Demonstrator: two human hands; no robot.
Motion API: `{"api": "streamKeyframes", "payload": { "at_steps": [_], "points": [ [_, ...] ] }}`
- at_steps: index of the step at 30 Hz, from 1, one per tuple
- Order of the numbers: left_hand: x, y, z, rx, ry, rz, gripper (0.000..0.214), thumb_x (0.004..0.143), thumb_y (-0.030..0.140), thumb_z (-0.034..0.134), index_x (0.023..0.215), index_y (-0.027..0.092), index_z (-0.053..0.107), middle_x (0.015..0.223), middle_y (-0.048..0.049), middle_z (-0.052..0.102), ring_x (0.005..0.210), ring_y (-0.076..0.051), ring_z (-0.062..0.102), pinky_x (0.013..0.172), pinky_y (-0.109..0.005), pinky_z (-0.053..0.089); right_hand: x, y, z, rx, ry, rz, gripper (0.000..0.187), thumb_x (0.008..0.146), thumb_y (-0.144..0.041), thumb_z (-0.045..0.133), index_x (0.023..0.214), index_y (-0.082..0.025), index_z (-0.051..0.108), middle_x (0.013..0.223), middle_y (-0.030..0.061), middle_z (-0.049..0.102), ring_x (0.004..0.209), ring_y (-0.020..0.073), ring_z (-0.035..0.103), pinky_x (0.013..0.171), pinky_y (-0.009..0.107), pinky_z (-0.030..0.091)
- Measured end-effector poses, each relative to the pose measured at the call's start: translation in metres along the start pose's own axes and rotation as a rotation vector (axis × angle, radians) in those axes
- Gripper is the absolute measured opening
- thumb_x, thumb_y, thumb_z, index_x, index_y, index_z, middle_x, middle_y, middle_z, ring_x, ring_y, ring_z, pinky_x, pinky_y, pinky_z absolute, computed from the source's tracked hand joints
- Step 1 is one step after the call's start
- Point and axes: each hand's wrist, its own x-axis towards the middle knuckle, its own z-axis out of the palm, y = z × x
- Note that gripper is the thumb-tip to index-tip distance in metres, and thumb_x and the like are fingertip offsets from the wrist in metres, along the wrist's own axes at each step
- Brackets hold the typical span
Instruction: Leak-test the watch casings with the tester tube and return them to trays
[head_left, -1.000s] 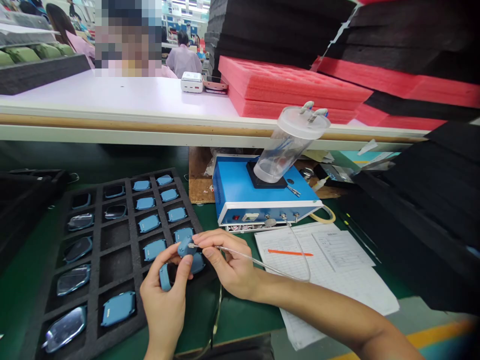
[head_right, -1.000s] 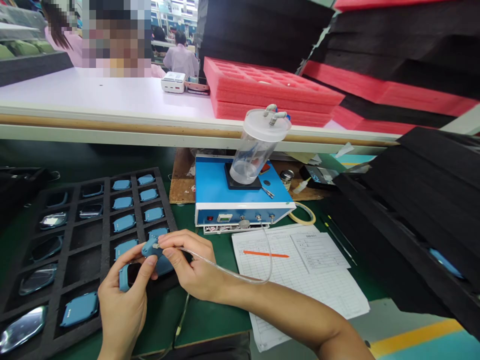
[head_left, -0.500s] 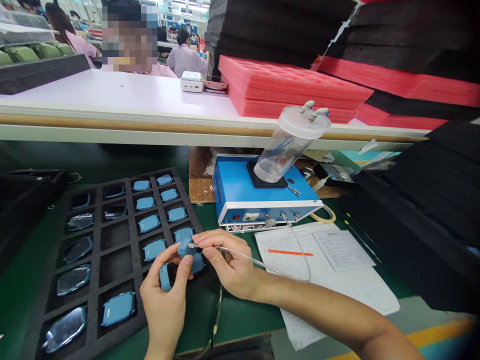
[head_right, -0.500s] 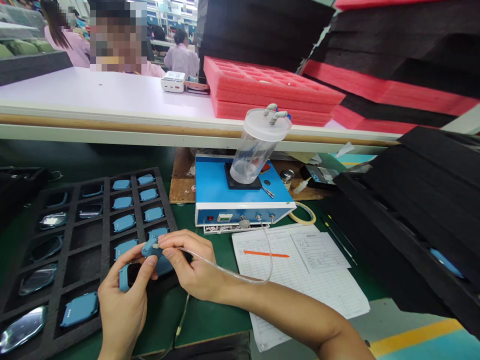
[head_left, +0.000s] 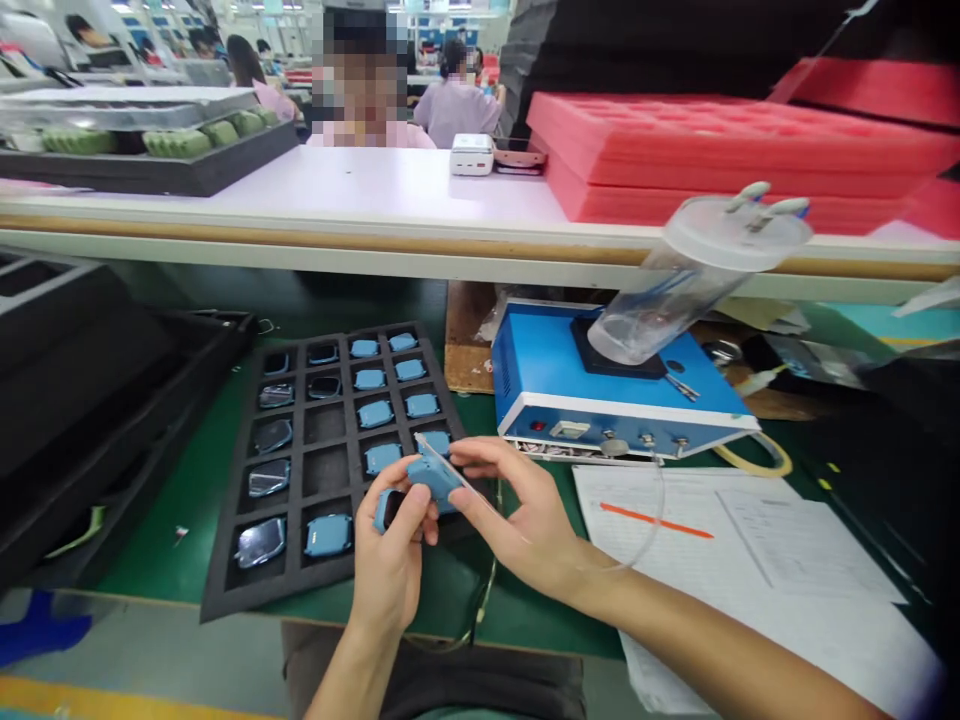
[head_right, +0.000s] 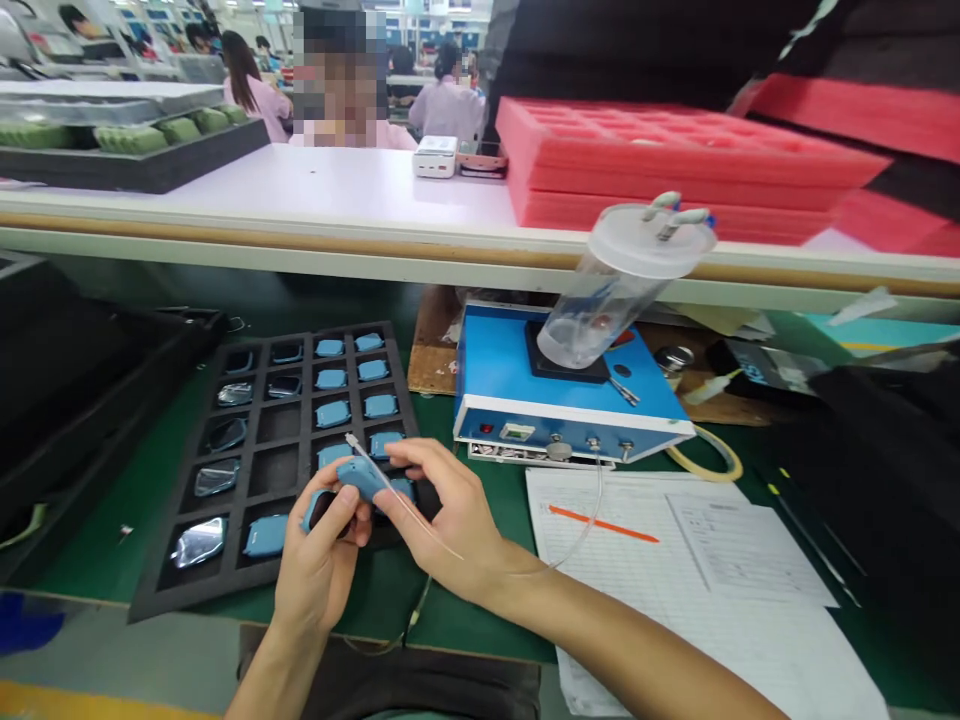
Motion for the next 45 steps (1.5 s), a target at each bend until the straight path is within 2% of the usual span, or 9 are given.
{"api": "streamKeyframes", "payload": {
  "at_steps": [5,12,14,17,20,22,29,37,45],
  "points": [
    [-0.018,0.0,-0.006,0.017,0.053,0.033,0.048,0.063,0.04,0.098,0.1,0.018,0.078,0.075,0.0005,0.066,0.06,-0.009,0.057,0.052,-0.017,0.048,-0.008,-0.019,0.007,-0.046,0.046,-0.157,0.021,0.092,-0.01,0.071,0.109,-0.022,0.074,0.096,0.0051,0.079,0.08,0.0155,0.075,0.071,0.025,0.063],
    [-0.04,-0.002,-0.013,0.107,0.092,0.106,0.038,0.074,0.04,0.09,0.1,0.016,0.076,0.072,0.0007,0.067,0.053,-0.008,0.055,0.051,-0.018,0.047,-0.027,-0.022,0.021,-0.053,0.148,-0.366,0.04,0.088,-0.002,0.072,0.118,-0.027,0.079,0.097,0.0077,0.082,0.085,0.0216,0.078,0.075,0.034,0.065],
    [-0.049,-0.003,-0.014,0.135,0.108,0.121,0.037,0.077,0.041,0.088,0.102,0.016,0.076,0.071,0.0001,0.068,0.052,-0.009,0.056,0.05,-0.019,0.047,-0.034,-0.023,0.024,0.028,0.189,-0.291,0.039,0.086,-0.004,0.074,0.115,-0.029,0.081,0.097,0.0062,0.082,0.086,0.022,0.078,0.075,0.035,0.065],
    [-0.064,-0.006,-0.013,0.26,0.151,0.196,0.034,0.078,0.04,0.086,0.102,0.017,0.078,0.069,-0.0007,0.069,0.051,-0.011,0.057,0.049,-0.021,0.048,-0.042,-0.026,0.028,0.262,0.263,0.083,0.021,0.088,-0.017,0.079,0.106,-0.028,0.084,0.094,0.005,0.083,0.078,0.0192,0.077,0.069,0.031,0.064],
    [-0.072,-0.007,-0.014,0.327,0.152,0.277,0.031,0.08,0.039,0.084,0.102,0.018,0.08,0.074,-0.0034,0.073,0.053,-0.012,0.059,0.049,-0.021,0.048,-0.042,-0.031,0.029,0.626,0.167,0.52,0.022,0.085,-0.037,0.085,0.103,-0.024,0.084,0.087,0.0052,0.082,0.066,0.0153,0.073,0.062,0.027,0.062],
    [-0.071,-0.004,-0.017,0.272,0.112,0.262,0.028,0.084,0.04,0.08,0.101,0.018,0.08,0.074,-0.0039,0.073,0.051,-0.011,0.058,0.047,-0.021,0.048,-0.04,-0.035,0.028,0.804,0.059,0.665,0.03,0.08,-0.042,0.089,0.102,-0.021,0.083,0.085,0.0053,0.081,0.065,0.0138,0.07,0.062,0.026,0.061],
    [-0.068,0.012,-0.032,0.286,0.009,0.328,0.021,0.087,0.034,0.077,0.1,0.018,0.081,0.07,-0.0039,0.073,0.047,-0.012,0.06,0.041,-0.021,0.047,-0.044,-0.037,0.031,0.9,-0.046,0.707,0.03,0.077,-0.039,0.093,0.1,-0.022,0.083,0.088,0.0049,0.081,0.07,0.0141,0.071,0.069,0.027,0.062],
    [-0.087,0.013,-0.035,0.587,-0.062,0.954,0.031,0.085,0.009,0.07,0.111,0.021,0.082,0.091,-0.0113,0.083,0.075,-0.024,0.078,0.066,-0.031,0.063,-0.051,-0.032,0.029,0.896,-0.177,0.681,0.027,0.072,-0.041,0.095,0.081,-0.024,0.075,0.082,0.001,0.074,0.065,0.0133,0.066,0.058,0.025,0.056],
    [-0.087,0.012,-0.037,0.558,-0.124,0.92,0.029,0.083,0.021,0.083,0.112,0.022,0.082,0.087,-0.0102,0.083,0.059,-0.02,0.071,0.051,-0.027,0.056,-0.056,-0.028,0.041,1.073,-0.185,0.733,0.039,0.062,-0.049,0.099,0.076,-0.03,0.068,0.068,-0.0049,0.05,0.057,0.0128,0.046,0.051,0.025,0.049]
  ]
}}
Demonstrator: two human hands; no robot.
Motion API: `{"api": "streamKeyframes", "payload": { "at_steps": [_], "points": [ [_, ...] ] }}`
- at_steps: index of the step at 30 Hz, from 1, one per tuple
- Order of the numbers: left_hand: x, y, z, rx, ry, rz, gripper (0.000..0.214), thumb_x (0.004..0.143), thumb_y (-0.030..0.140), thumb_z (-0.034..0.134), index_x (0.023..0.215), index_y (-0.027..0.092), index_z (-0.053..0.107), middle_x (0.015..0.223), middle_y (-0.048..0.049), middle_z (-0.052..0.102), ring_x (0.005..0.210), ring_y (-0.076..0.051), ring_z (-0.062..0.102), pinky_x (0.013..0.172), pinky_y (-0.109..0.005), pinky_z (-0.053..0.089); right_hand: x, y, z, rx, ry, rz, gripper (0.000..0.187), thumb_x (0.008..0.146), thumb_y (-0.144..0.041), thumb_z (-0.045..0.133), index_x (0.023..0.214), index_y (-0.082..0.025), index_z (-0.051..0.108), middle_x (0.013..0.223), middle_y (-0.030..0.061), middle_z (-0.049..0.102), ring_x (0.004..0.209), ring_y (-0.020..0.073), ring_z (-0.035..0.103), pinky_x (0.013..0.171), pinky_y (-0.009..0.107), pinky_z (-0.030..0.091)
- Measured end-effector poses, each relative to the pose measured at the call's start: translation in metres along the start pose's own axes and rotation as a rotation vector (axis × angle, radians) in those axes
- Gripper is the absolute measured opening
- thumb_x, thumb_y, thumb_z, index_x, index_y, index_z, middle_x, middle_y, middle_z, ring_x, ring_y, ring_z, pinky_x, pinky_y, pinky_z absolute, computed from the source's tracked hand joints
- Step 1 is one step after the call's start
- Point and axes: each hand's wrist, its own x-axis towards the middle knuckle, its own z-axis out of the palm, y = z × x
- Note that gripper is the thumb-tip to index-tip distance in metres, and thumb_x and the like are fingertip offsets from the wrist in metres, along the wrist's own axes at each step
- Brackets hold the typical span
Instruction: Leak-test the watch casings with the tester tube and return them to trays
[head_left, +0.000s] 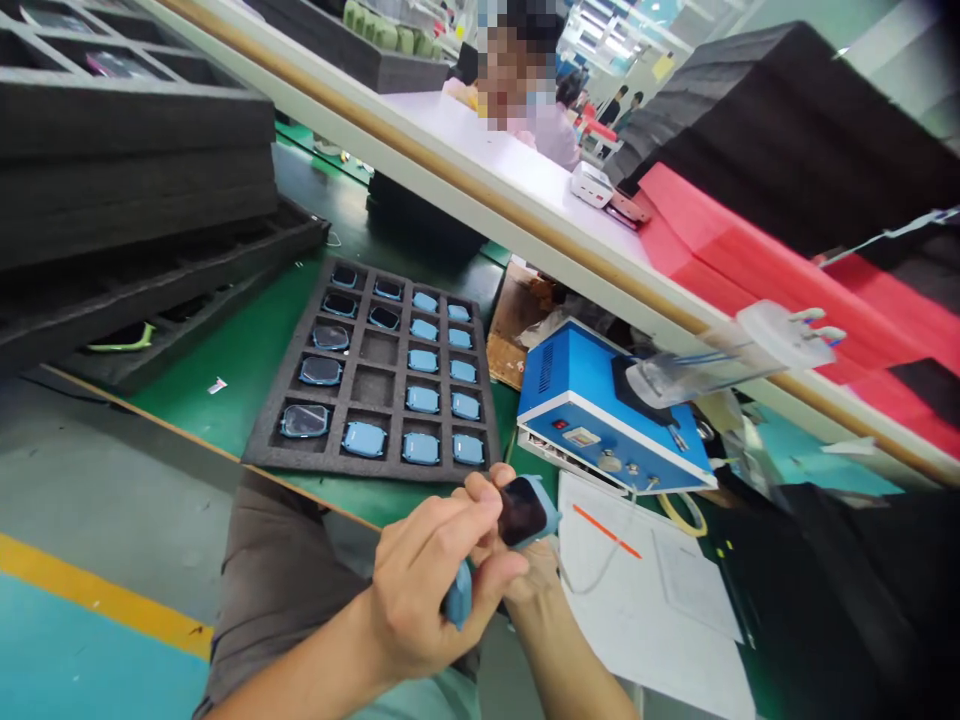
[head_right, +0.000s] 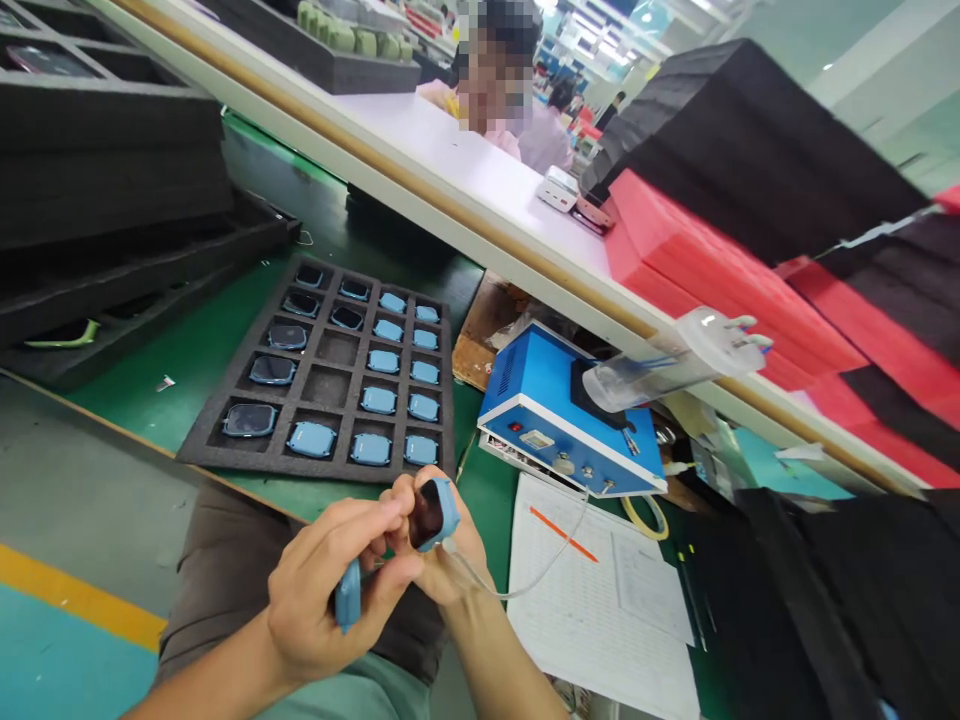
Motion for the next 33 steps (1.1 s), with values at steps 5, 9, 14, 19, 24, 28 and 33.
{"api": "streamKeyframes", "payload": {
  "at_steps": [5,9,14,19,24,28,33],
  "points": [
    [0.0,-0.007,-0.014,-0.304,0.089,-0.397,0.051,0.068,0.051,0.095,0.108,0.022,0.078,0.068,-0.0024,0.072,0.048,-0.013,0.058,0.045,-0.024,0.049,0.002,0.001,-0.002,0.112,0.012,0.02,0.032,0.065,-0.044,0.099,0.087,-0.037,0.078,0.066,-0.0053,0.044,0.054,0.0109,0.031,0.044,0.019,0.035],
    [0.004,-0.022,-0.032,-0.798,0.105,-0.768,0.079,0.051,0.087,0.08,0.092,0.021,0.068,0.069,-0.0042,0.069,0.048,-0.015,0.058,0.039,-0.024,0.046,0.002,0.015,0.001,0.173,0.011,0.092,0.036,0.063,-0.039,0.1,0.093,-0.037,0.08,0.071,-0.0039,0.05,0.057,0.0112,0.036,0.047,0.019,0.041],
    [0.007,-0.037,-0.066,-0.9,0.317,-0.917,0.077,0.057,0.093,0.07,0.073,0.019,0.062,0.085,-0.0043,0.064,0.059,-0.012,0.06,0.047,-0.022,0.052,-0.01,0.054,0.026,0.293,-0.056,0.369,0.029,0.071,-0.034,0.096,0.095,-0.031,0.079,0.077,-0.0025,0.059,0.061,0.0098,0.046,0.054,0.019,0.049],
    [0.004,-0.038,-0.084,-0.933,0.462,-0.906,0.071,0.07,0.09,0.066,0.069,0.019,0.063,0.078,-0.0007,0.052,0.075,-0.015,0.059,0.063,-0.025,0.057,-0.041,0.103,0.052,0.356,-0.163,0.681,0.036,0.069,-0.031,0.099,0.092,-0.018,0.075,0.079,0.0003,0.07,0.064,0.0077,0.062,0.06,0.017,0.053],
    [0.004,-0.034,-0.072,-0.971,0.376,-0.915,0.076,0.076,0.092,0.056,0.061,0.018,0.059,0.069,-0.0001,0.047,0.068,-0.014,0.052,0.067,-0.025,0.053,-0.072,0.116,0.051,0.318,-0.143,0.64,0.041,0.068,-0.038,0.099,0.091,-0.014,0.074,0.076,0.0024,0.072,0.063,0.0098,0.068,0.06,0.018,0.053],
    [0.011,-0.025,-0.054,-1.05,0.237,-1.006,0.069,0.08,0.085,0.063,0.067,0.017,0.062,0.073,-0.0009,0.05,0.071,-0.014,0.054,0.065,-0.025,0.052,-0.087,0.078,0.033,0.322,0.027,0.398,0.036,0.071,-0.032,0.097,0.098,-0.02,0.077,0.086,0.0028,0.072,0.068,0.0093,0.066,0.062,0.019,0.054],
    [0.037,-0.014,-0.03,-1.153,0.153,-1.111,0.067,0.087,0.08,0.058,0.071,0.015,0.065,0.08,-0.0029,0.055,0.068,-0.013,0.056,0.057,-0.022,0.05,-0.11,0.002,-0.002,0.194,0.198,0.089,0.035,0.079,-0.036,0.089,0.109,-0.024,0.077,0.094,0.0061,0.065,0.072,0.0135,0.061,0.063,0.026,0.057]
  ]
}}
